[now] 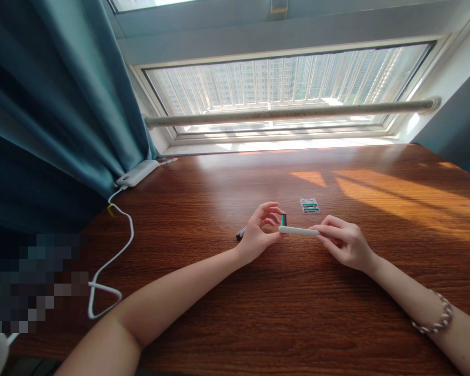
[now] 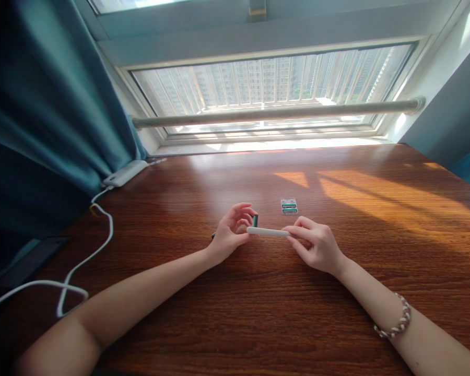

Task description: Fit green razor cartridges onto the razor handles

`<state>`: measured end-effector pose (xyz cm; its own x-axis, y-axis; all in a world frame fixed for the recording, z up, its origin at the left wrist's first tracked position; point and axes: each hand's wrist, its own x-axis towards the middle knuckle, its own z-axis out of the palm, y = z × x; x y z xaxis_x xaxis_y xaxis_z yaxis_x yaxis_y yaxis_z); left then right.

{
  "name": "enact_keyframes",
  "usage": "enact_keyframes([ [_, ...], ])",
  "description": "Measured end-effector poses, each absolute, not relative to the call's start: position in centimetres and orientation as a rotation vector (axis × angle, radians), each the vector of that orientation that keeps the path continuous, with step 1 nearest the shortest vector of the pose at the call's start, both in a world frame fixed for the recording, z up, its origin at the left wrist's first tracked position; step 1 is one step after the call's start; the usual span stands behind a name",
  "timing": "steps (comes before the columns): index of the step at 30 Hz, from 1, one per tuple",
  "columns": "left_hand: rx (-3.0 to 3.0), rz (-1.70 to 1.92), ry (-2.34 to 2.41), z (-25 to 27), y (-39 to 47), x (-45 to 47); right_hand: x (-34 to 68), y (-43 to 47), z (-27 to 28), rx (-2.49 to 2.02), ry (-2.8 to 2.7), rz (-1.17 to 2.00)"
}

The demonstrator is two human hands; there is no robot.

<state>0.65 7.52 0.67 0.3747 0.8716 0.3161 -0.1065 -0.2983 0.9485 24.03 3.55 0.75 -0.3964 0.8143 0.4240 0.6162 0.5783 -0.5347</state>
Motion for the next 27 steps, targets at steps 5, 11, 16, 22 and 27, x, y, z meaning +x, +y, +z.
enact_keyframes([
  [5, 1.55, 1.169, 0.703, 0.88, 7.39, 0.66, 24.11, 3.55, 0.65, -1.183, -2.118, 0.363],
  [11, 1.573, 1.199, 0.707, 0.71, 7.25, 0.58, 23.93, 3.86, 0.58, -1.24, -2.034, 0.318],
  [16, 1.563, 1.192, 0.708, 0.86, 7.18, 0.52, 23.89, 4.02, 0.48, -1.256, -2.022, 0.302],
  [22, 1.562, 1.183, 0.713, 1.05, 7.2, 0.54, 23.93, 4.07, 0.46, -1.258, -1.999, 0.282],
  [27, 1.577, 1.181, 0.724, 1.1, 7.2, 0.58, 23.94, 3.71, 0.75, -1.194, -2.008, 0.336],
])
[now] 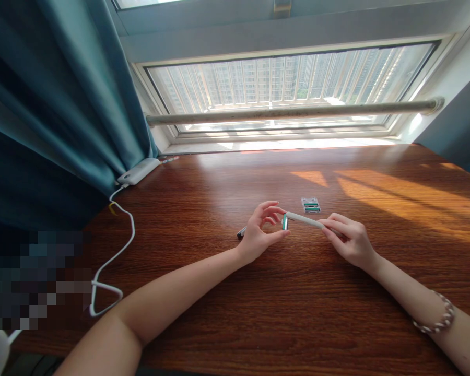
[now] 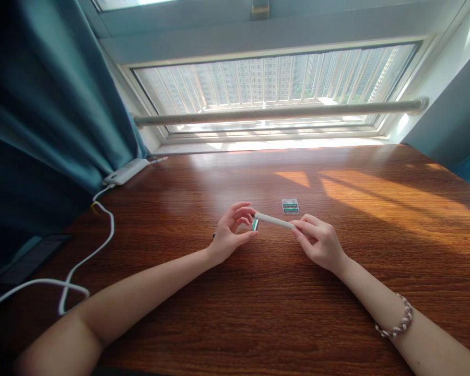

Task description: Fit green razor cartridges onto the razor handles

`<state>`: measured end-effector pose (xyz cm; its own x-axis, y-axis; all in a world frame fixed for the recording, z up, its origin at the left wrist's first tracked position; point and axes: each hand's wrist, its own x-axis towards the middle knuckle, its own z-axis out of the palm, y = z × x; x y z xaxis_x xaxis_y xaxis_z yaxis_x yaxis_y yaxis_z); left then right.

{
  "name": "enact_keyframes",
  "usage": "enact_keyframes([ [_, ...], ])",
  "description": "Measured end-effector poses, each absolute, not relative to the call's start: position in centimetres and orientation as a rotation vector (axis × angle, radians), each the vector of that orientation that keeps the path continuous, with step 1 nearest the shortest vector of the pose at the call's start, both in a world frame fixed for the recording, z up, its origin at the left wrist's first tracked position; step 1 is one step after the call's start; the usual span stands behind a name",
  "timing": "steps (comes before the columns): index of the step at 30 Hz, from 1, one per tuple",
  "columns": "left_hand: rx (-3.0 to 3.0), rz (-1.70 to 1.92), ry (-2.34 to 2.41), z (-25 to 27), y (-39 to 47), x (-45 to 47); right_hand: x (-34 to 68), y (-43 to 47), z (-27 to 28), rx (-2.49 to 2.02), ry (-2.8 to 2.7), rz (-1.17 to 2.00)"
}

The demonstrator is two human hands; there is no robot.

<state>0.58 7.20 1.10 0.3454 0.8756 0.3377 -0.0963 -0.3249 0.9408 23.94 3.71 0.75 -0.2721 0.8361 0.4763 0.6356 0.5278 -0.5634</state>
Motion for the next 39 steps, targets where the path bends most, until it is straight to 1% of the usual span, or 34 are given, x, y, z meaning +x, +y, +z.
enact_keyframes([
  [4, 1.595, 1.192, 0.73, 1.1, 7.2, 0.6, 23.9, 3.5, 0.9, -1.158, -2.111, 0.375],
  [11, 1.626, 1.224, 0.78, 0.8, 7.3, 0.6, 24.1, 3.7, 0.6, -1.304, -2.022, 0.143],
  [18, 1.72, 1.197, 0.803, 0.6, 7.2, 0.6, 24.0, 3.4, 0.7, -1.202, -2.191, 0.129],
  [22, 1.757, 1.2, 0.811, 0.5, 7.2, 0.5, 24.1, 3.5, 0.4, -1.354, -2.062, -0.028],
  [28, 1.776, 1.183, 0.808, 0.5, 7.2, 0.5, 24.0, 3.4, 0.4, -1.259, -2.186, 0.024],
  [32, 1.771, 1.192, 0.786, 0.5, 7.2, 0.5, 23.8, 3.5, 0.6, -1.403, -2.037, -0.065],
  [34, 1.76, 1.191, 0.761, 0.6, 7.3, 0.5, 23.5, 3.5, 0.9, -1.436, -1.907, 0.027],
  [35, 1.754, 1.187, 0.748, 0.6, 7.2, 0.5, 23.2, 3.5, 1.1, -1.434, -1.849, 0.16],
  [36, 1.748, 1.179, 0.738, 0.7, 7.2, 0.5, 22.9, 3.3, 1.3, -1.423, -1.788, 0.354],
  [39, 1.753, 1.108, 0.698, 0.9, 7.1, 0.5, 21.6, 2.6, 1.7, -1.316, -1.527, 1.096],
])
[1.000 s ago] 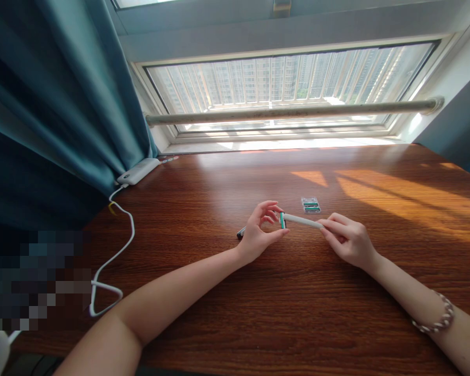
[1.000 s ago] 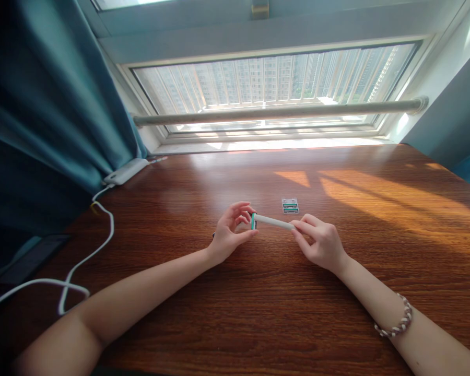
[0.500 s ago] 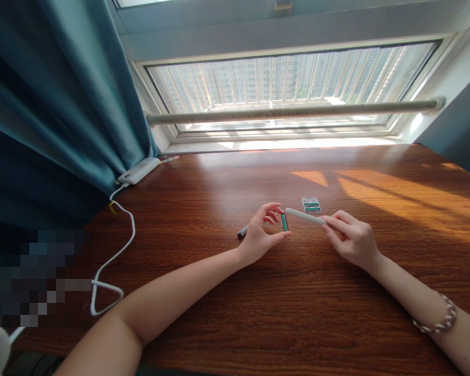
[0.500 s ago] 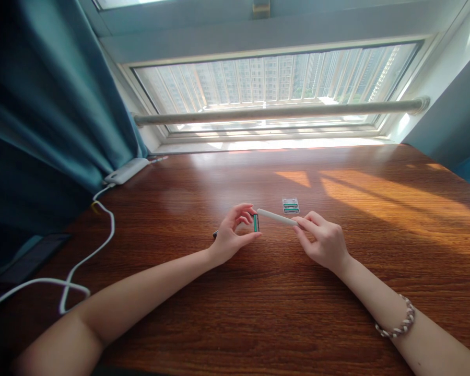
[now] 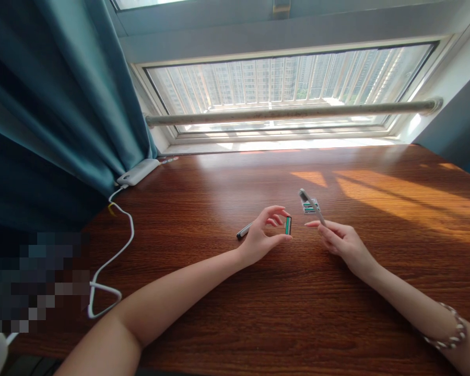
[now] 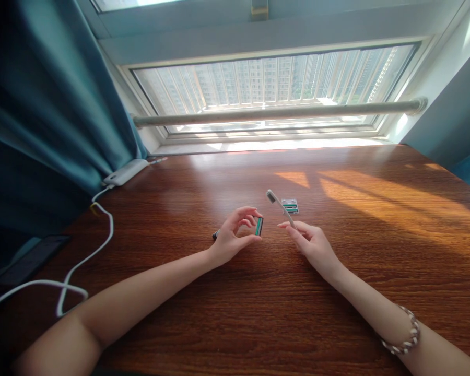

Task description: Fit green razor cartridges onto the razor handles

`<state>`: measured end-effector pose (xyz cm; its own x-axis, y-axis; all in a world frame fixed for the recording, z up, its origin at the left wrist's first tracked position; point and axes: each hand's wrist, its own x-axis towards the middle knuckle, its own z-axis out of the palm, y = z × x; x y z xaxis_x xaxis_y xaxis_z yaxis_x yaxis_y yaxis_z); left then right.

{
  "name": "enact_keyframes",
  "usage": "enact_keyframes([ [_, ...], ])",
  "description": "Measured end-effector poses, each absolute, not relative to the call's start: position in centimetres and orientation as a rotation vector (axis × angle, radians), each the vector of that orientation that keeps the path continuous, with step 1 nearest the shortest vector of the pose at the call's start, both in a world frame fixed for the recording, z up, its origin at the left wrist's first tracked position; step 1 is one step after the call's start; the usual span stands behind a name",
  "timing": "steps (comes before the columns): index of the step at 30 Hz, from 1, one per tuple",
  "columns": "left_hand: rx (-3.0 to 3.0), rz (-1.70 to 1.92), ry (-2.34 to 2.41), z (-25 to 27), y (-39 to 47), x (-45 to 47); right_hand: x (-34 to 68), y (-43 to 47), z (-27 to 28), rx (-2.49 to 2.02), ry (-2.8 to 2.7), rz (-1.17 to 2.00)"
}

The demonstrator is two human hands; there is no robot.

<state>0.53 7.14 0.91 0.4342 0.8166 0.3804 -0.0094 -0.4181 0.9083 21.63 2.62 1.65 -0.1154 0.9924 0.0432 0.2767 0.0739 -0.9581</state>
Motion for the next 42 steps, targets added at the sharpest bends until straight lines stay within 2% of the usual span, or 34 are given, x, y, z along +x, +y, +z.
enact_keyframes([
  [3, 1.792, 1.026, 0.65, 1.1, 7.0, 0.6, 20.4, 1.8, 1.7, -1.161, -1.249, 1.524],
  [7, 1.883, 0.945, 0.612, 1.5, 6.7, 0.7, 19.7, 1.4, 1.5, -1.132, -1.108, 1.599],
  [13, 2.045, 0.842, 0.539, 1.7, 6.4, 0.8, 19.7, 1.4, 1.0, -1.236, -1.165, 1.413],
  [18, 1.915, 0.786, 0.527, 1.6, 6.3, 1.0, 19.8, 1.2, 1.3, -1.276, -1.283, 1.249],
  [25, 1.8, 0.453, 0.459, 2.5, 6.6, 0.8, 19.7, 0.8, 2.3, -1.263, -1.534, 1.12],
  [32, 1.582, 0.538, 0.558, 2.1, 6.9, 0.8, 20.2, 1.0, 2.3, -1.277, -1.607, 0.95],
  [39, 1.405, 0.818, 0.731, 1.9, 6.9, 0.7, 23.9, 2.9, 1.8, -1.192, -2.066, 0.305],
  [42, 1.411, 0.853, 0.768, 2.0, 6.9, 0.7, 24.5, 3.4, 1.5, -1.224, -2.168, 0.17],
])
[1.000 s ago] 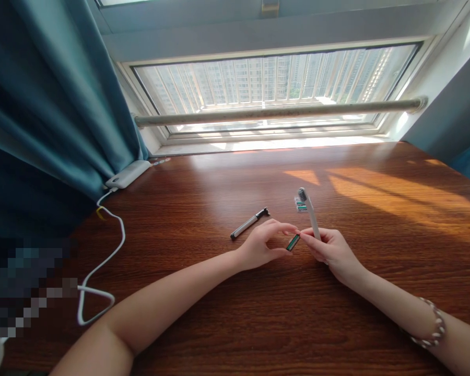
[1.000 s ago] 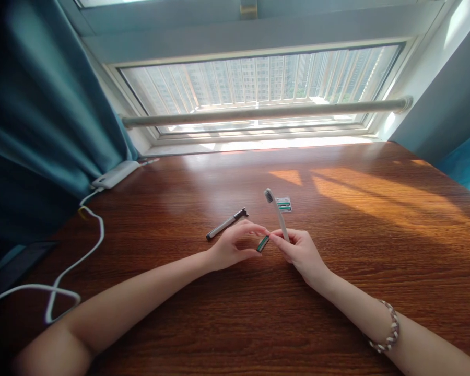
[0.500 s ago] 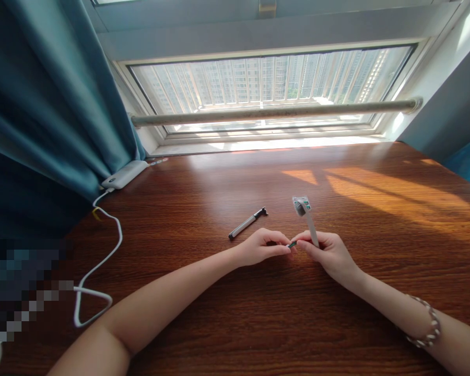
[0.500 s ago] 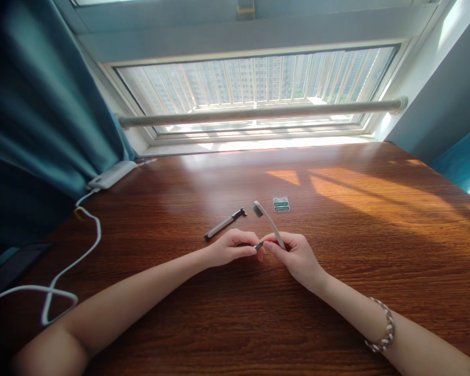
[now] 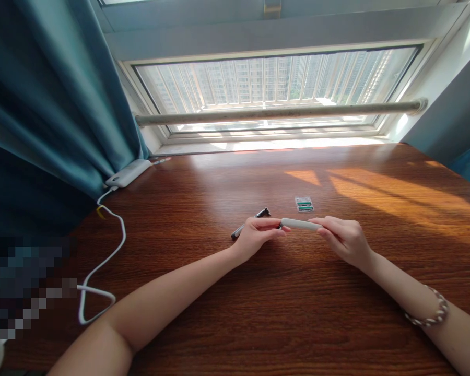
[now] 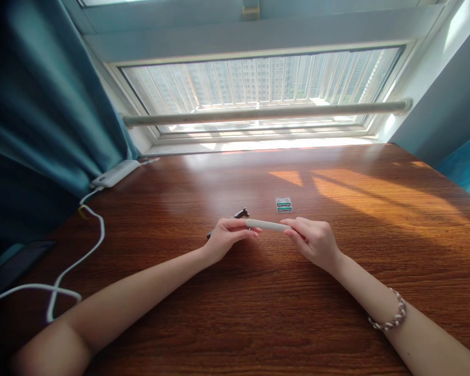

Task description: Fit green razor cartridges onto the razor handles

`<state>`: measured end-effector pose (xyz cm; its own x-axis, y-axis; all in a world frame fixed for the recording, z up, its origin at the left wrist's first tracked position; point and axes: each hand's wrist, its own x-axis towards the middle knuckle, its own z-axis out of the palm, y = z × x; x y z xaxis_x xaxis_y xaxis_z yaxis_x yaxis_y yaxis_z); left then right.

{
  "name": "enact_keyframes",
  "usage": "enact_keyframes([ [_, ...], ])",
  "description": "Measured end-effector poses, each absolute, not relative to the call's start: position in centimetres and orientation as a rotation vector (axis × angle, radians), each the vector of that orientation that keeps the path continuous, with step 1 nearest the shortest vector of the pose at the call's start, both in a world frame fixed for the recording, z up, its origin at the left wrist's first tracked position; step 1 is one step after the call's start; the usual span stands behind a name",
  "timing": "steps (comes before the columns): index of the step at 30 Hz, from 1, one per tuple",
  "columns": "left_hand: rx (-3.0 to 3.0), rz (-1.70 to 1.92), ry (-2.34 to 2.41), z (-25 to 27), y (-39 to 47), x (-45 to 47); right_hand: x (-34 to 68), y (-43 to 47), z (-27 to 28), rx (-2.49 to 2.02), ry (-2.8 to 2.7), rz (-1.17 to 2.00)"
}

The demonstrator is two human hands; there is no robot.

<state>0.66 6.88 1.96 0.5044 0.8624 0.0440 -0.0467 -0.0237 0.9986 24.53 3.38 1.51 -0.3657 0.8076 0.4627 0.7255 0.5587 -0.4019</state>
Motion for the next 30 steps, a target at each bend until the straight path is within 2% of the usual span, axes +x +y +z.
enact_keyframes([
  [11, 1.364, 0.901, 0.756, 1.9, 6.8, 0.6, 24.5, 3.3, 1.2, -1.307, -2.121, 0.009],
  [18, 1.403, 0.904, 0.88, 1.7, 6.9, 0.7, 24.2, 3.4, 1.2, -1.401, -2.048, 0.064],
  [24, 1.797, 0.765, 0.837, 1.4, 6.6, 0.8, 21.9, 2.5, 2.2, -1.419, -1.875, 0.663],
  [30, 2.122, 0.732, 0.747, 1.3, 6.3, 0.8, 19.9, 1.6, 2.3, -1.423, -1.772, 1.058],
])
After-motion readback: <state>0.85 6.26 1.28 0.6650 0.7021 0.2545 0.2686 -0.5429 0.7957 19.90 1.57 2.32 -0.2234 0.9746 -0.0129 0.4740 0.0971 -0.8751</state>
